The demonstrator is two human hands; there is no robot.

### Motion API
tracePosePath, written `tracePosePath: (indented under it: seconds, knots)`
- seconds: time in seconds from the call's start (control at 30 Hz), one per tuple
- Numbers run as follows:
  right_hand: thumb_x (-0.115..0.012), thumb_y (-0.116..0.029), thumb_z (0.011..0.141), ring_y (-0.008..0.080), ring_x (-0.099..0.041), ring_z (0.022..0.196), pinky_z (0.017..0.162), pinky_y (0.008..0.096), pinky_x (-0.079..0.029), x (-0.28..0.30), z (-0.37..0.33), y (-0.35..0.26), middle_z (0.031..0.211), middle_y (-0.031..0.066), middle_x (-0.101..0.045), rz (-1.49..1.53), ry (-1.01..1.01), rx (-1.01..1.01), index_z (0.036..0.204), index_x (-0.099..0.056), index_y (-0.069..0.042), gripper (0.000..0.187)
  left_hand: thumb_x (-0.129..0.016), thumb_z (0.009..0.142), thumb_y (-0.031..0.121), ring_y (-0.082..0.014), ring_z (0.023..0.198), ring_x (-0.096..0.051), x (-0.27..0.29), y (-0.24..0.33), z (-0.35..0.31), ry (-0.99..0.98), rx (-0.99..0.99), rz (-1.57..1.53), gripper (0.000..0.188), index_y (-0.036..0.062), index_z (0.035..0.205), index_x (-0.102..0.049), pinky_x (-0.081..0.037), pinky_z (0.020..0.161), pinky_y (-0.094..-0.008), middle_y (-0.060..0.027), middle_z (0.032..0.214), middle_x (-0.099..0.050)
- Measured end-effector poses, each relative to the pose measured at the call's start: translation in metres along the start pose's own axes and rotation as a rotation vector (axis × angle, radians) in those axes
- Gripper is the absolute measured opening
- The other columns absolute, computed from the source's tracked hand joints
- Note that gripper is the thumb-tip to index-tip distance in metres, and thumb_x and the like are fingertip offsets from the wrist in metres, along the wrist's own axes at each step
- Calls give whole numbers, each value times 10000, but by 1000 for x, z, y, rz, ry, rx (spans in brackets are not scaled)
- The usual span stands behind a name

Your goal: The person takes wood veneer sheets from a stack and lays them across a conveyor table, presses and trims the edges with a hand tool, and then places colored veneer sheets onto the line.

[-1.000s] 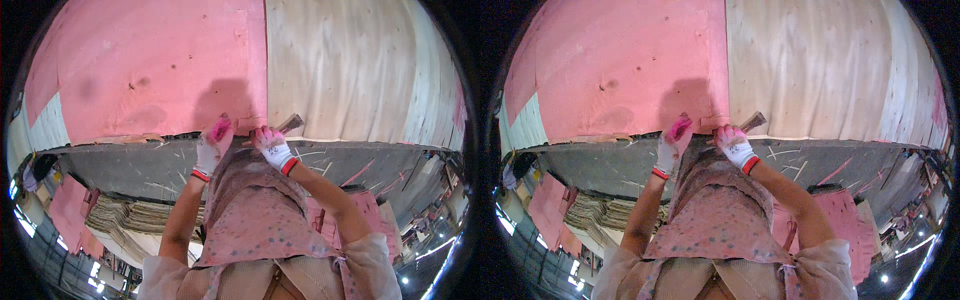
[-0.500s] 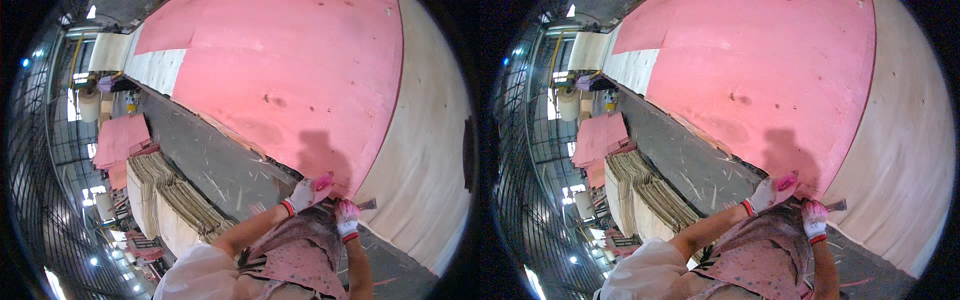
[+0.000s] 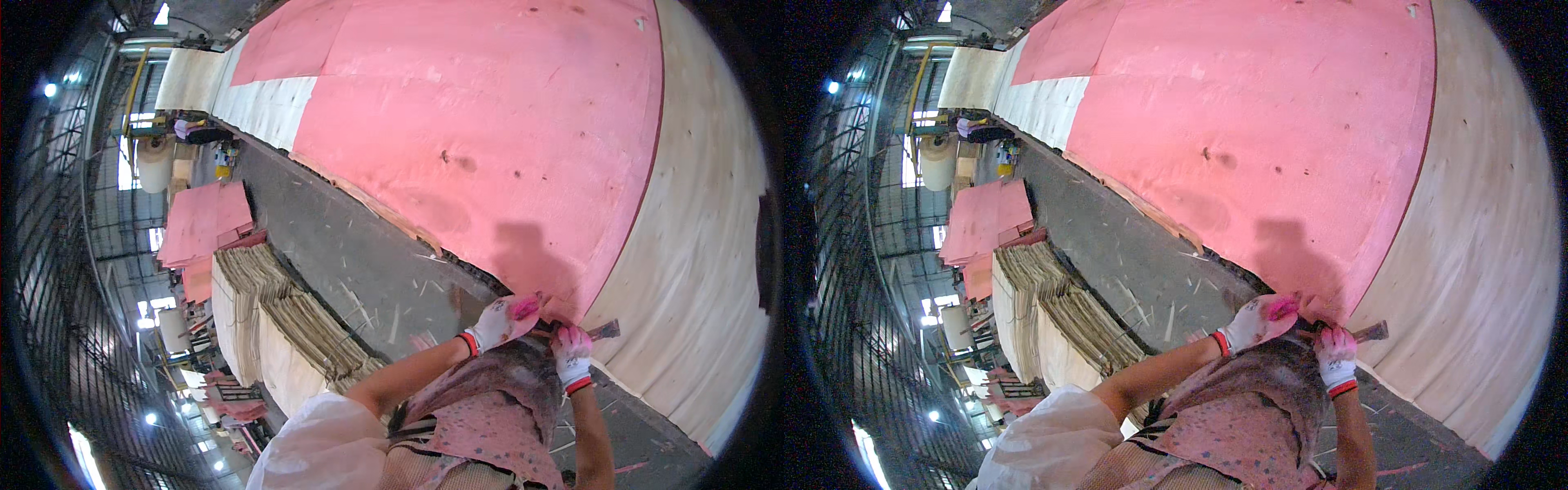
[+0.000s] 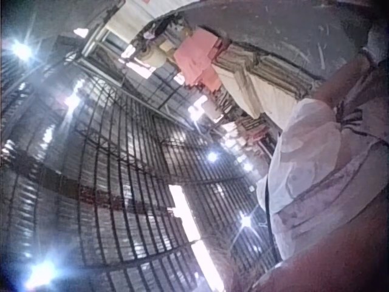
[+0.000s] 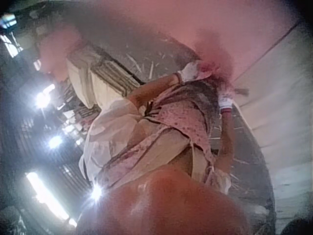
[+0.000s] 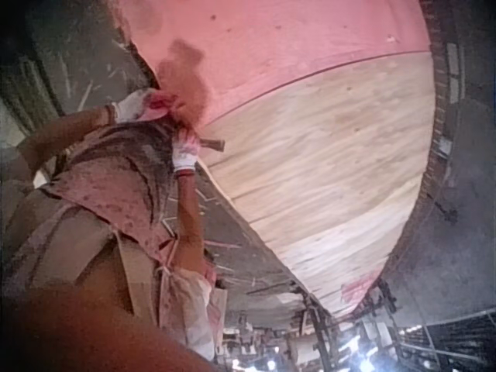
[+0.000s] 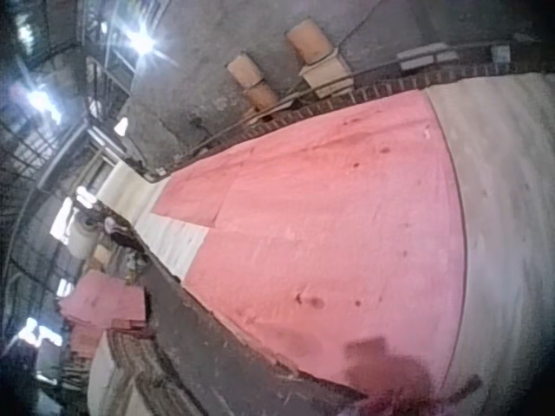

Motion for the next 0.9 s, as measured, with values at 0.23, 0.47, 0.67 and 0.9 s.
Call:
tracePosePath:
  seconds: [0.23, 0.47, 0.67, 0.9]
  knots:
    - [-621, -206, 709, 269, -521, 1036, 843, 456, -419, 71, 5, -39, 1110, 63, -557, -98, 102, 141, 1071, -617, -151, 367, -652, 845, 141, -125, 912, -596, -6, -22, -2, 14, 129, -272, 288, 1, 1092, -608, -482, 840, -282, -51, 998, -655]
    - [-645, -73, 804, 136, -573, 752, 654, 281, -441, 75, -50, 44, 833, -4, -626, 858, 428, -690, 958, -650, -58, 155, -684, 802, 224, -194, 951, -621, -38, -56, -34, -191, 292, 57, 485, -18, 1196, -536, -479, 864, -296, -125, 1033, -650]
    - [-614, -47, 859, 25, -508, 707, 639, 193, -413, 8, -97, 39, 810, -71, -595, 1351, 434, -897, 966, -639, -60, 110, -719, 677, 247, -343, 1145, -534, -106, -43, -45, -256, -25, 560, 798, 12, 1352, -364, -443, 937, -379, -230, 1259, -525]
    - [-622, -46, 852, 12, -497, 721, 634, 182, -405, 25, -87, 29, 826, -79, -574, 1328, 443, -828, 992, -617, -63, 141, -737, 671, 184, -310, 955, -615, -93, -26, -49, -128, -116, 366, 587, 52, 1190, -495, -489, 808, -395, -148, 1051, -629]
Point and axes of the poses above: each hand's wrist, its own z-axis towards the middle knuckle, its own x-axis out of the back of the hand, y = z × x, the point moved 9 cm from there along z, towards the middle knuckle
